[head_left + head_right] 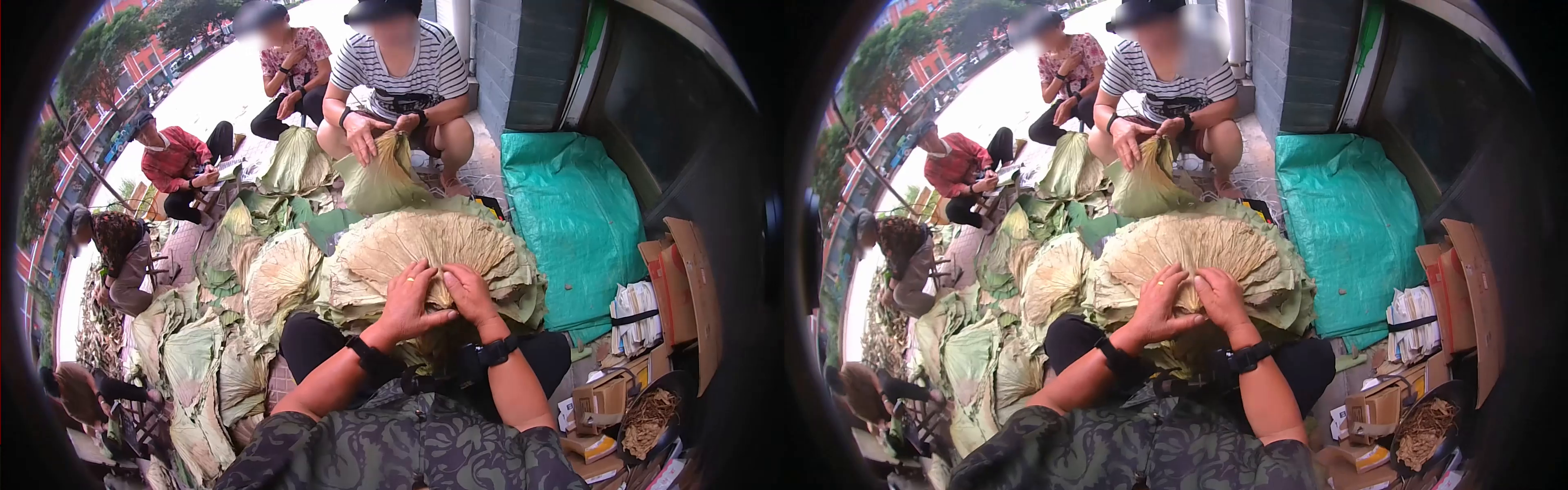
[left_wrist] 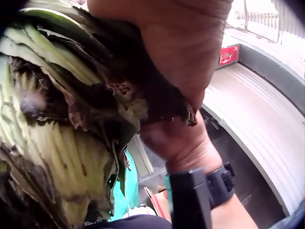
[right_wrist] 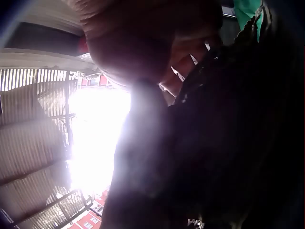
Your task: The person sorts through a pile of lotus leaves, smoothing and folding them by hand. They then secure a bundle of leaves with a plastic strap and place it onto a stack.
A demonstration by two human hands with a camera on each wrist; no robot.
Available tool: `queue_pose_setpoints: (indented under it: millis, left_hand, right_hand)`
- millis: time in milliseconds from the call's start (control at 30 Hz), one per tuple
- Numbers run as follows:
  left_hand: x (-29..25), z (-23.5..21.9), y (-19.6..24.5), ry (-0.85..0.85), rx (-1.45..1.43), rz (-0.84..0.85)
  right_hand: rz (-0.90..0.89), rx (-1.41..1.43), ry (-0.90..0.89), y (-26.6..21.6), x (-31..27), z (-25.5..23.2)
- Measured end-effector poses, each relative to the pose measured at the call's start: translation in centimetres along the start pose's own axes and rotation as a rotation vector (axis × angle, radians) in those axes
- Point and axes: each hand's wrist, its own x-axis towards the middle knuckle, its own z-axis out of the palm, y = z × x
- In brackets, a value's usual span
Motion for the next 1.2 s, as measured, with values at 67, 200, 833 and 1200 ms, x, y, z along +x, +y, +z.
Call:
queue_pose_setpoints:
  millis: [67,200,833,1200]
  left_hand:
    - [-0.6,0.2,-0.7,-0.028,-0.020,0.038]
    - [-0.3,0.2,-0.5,-0.073,0.030,0.032]
    - [-1.8,1.3,-1.5,-0.069,-0.043,0.033]
    - [-1.8,0.4,-2.1,-0.114,-0.106,0.019]
  right_hand:
    - [-0.003,0.076,0.004,0.4,0.2,-0.1]
    - [0.087,-0.148,-0.028,-3.3,1.9,-0.6]
    - [0.016,-0.165,-0.130,-2.7,1.5,2.3]
    - [-0.009,-0.214,-0.122,-3.0,1.6,2.6]
